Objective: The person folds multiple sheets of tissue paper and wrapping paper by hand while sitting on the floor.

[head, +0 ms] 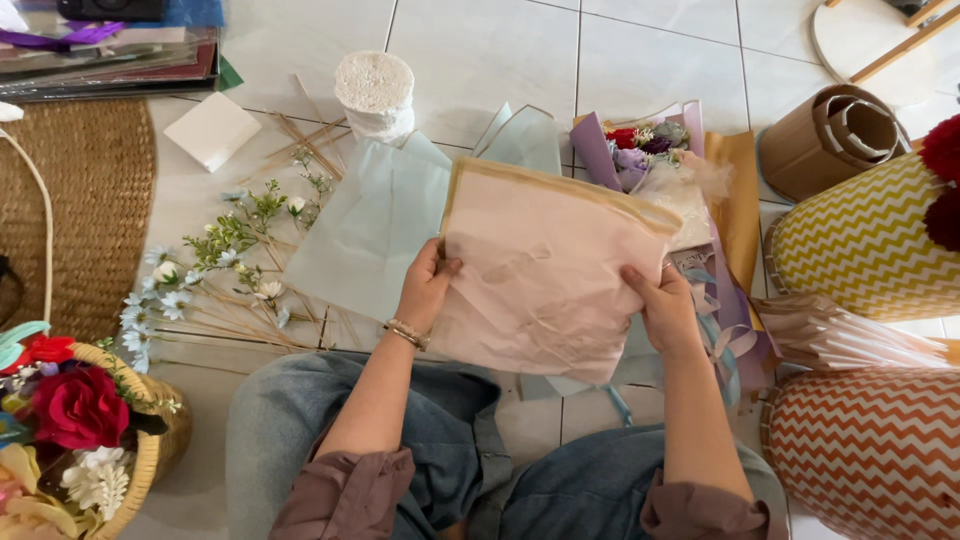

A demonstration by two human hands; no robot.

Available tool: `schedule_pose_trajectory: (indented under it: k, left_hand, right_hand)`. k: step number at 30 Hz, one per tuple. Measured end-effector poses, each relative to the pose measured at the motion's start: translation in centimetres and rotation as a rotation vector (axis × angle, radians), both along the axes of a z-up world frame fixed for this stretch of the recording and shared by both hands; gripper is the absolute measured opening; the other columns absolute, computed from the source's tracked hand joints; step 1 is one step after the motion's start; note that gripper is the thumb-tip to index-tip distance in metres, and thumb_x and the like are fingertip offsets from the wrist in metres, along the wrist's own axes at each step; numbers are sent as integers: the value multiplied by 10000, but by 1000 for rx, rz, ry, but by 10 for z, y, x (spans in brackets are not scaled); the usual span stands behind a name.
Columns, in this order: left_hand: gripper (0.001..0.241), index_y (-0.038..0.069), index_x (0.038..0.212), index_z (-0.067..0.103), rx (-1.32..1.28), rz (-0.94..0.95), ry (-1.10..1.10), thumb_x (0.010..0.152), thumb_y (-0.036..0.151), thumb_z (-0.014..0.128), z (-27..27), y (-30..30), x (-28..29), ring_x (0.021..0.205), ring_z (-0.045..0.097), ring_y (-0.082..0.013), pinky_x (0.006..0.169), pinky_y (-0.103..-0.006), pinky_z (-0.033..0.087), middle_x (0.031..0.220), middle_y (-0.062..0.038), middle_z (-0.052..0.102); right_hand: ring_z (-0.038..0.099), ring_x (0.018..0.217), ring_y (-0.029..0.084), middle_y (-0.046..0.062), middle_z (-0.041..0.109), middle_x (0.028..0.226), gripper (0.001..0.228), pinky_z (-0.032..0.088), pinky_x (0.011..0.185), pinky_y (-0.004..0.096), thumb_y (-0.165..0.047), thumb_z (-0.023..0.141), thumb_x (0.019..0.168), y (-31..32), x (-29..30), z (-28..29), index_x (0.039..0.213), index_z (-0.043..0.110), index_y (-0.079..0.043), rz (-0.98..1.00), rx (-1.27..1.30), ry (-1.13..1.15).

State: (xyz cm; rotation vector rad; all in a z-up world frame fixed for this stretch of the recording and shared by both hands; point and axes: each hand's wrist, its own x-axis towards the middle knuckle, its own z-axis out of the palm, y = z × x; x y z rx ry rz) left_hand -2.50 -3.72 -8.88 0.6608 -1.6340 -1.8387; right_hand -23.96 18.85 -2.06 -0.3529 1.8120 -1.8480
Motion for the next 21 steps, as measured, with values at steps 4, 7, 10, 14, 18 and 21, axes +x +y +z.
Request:
schedule_pose_trajectory:
  k: [4,7,10,14,18,21]
  left_hand:
    - [180,90,1093,570,-48,5,-29,914,74,558,-6,-2,2,900,557,-133,873,-340,461,951,-44,630]
    - [184,79,1107,563,-73,-14,-48,924,75,542,10,2,7,914,552,-153,875,-362,462,961,-67,627]
    - [195,68,1118,549,-109,-41,-56,925,63,531,5,1,6,899,548,-182,869,-387,465,956,-93,613]
    - [185,49,1112,529,-155,-67,-70,928,70,518,-2,1,4,854,570,-221,841,-417,477,941,-127,606]
    - [195,64,1120,544,-205,-83,-88,927,68,518,-7,-2,1,845,573,-220,825,-408,484,930,-131,612]
    - [217,52,1154,518,-317,-32,-112,941,50,477,15,-6,4,833,596,-277,805,-438,496,939,-184,600]
  right_hand:
    - [671,799,176,90,667,906,298,556,720,337,-29,722,776,1,-4,2,1054,614,-34,14,-11,71]
    - [621,929,195,91,623,1045,529,519,819,360,30,735,695,1,5,27,1171,525,-69,98,-40,170]
    - [556,1068,202,91,565,1174,740,469,926,362,60,756,628,11,-3,31,1279,433,-82,176,-56,356]
    - [523,1165,282,133,538,1206,576,430,965,403,-93,824,625,20,10,68,1149,586,-73,241,234,749]
    - [563,1090,393,170,595,1112,423,427,942,511,-223,849,614,27,9,65,971,675,-78,318,521,842]
    - [289,394,216,112,284,374,593,287,416,342,-289,769,709,22,10,57,433,363,44,359,669,711]
